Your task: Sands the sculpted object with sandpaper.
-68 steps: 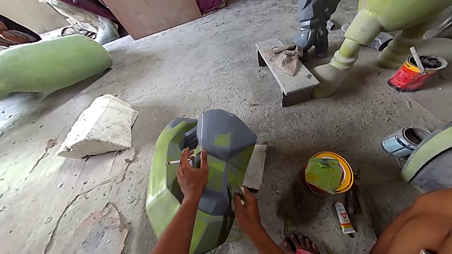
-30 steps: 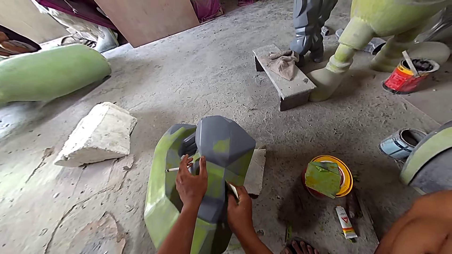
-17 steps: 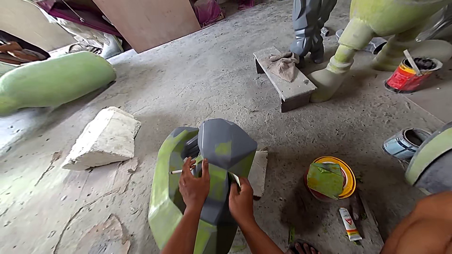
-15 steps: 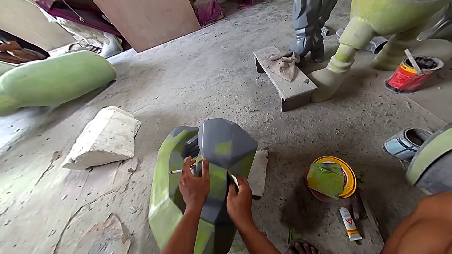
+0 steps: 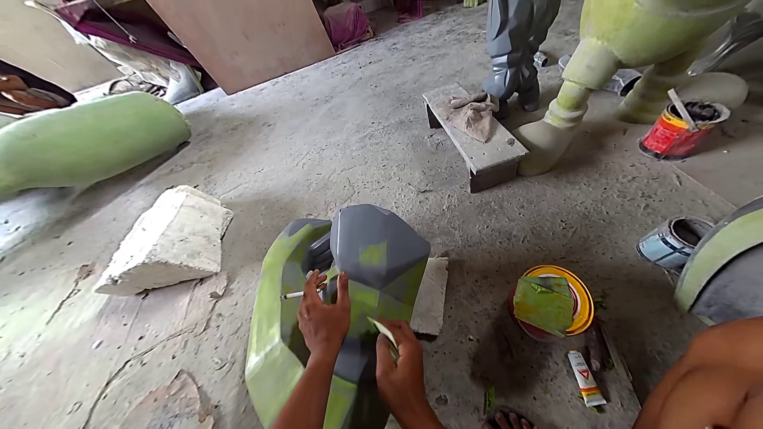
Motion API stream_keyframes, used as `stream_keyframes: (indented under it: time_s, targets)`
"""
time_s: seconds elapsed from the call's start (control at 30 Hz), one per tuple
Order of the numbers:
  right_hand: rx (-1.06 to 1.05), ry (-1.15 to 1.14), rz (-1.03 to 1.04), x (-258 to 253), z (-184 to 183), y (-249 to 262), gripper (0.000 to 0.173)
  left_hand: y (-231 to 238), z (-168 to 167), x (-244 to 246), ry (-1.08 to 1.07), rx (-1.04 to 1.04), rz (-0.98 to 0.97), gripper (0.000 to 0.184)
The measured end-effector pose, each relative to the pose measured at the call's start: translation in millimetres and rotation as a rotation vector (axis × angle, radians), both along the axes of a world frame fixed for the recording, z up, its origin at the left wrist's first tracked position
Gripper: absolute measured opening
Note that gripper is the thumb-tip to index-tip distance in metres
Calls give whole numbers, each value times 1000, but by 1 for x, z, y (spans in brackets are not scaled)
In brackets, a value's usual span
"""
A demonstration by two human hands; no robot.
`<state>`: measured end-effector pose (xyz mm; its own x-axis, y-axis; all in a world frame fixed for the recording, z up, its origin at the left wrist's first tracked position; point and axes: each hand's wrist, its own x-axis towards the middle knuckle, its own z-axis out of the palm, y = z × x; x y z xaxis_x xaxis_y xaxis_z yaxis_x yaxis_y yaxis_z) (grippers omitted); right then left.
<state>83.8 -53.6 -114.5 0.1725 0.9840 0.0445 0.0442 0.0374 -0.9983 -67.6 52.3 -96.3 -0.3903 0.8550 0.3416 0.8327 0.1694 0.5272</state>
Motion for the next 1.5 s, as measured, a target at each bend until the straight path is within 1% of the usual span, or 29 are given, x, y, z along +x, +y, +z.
stream_keyframes:
  time_s: [0.07,0.17,0.23,0.33,0.43,0.53,0.6,0.63,0.7,0.77,0.87,1.03,1.13,1.2,1.37,1.5]
  targets:
    - [-24,27,-77,5,-1,14,32,0,1,0,-7,1,-4,70]
    - [-58,-30,-137,3,-10,37,32,0,0,-1,-1,1,-2,71]
    - [-83,-124,-118,-2,-11,44,34,0,1,1,4,7,-8,71]
    - [-137,-282,-64,-8,-5,38,39,-1,2,1,9,4,-13,71]
    - [-107,-346,23,-1,-10,26,44,-1,2,2,15,-15,-1,72]
    - [8,-288,48,9,-25,14,39,0,1,1,19,-8,0,72]
    - [49,-217,26,15,-33,12,34,0,1,-1,19,5,-5,72]
    - [52,-181,-5,17,-35,14,33,0,1,0,16,5,-6,72]
    - [44,-137,-72,17,-35,24,39,0,0,0,7,5,-5,71]
    - [4,-123,-97,11,-30,36,41,-1,1,0,6,8,-7,71]
    - [-64,-116,-61,-1,-19,42,38,0,0,1,11,13,-8,71]
    - [-48,17,-46,6,-16,37,31,0,0,1,5,9,-7,70]
    - [-118,-25,-110,8,-18,45,30,0,0,0,-1,-1,3,71]
    - [-141,-46,-108,1,-18,49,33,0,0,1,1,0,0,72]
    - [-148,-42,-76,-7,-9,43,35,-3,3,4,7,-13,-4,70]
    - [-98,-51,-64,-9,-5,27,34,-2,4,4,10,-20,8,71]
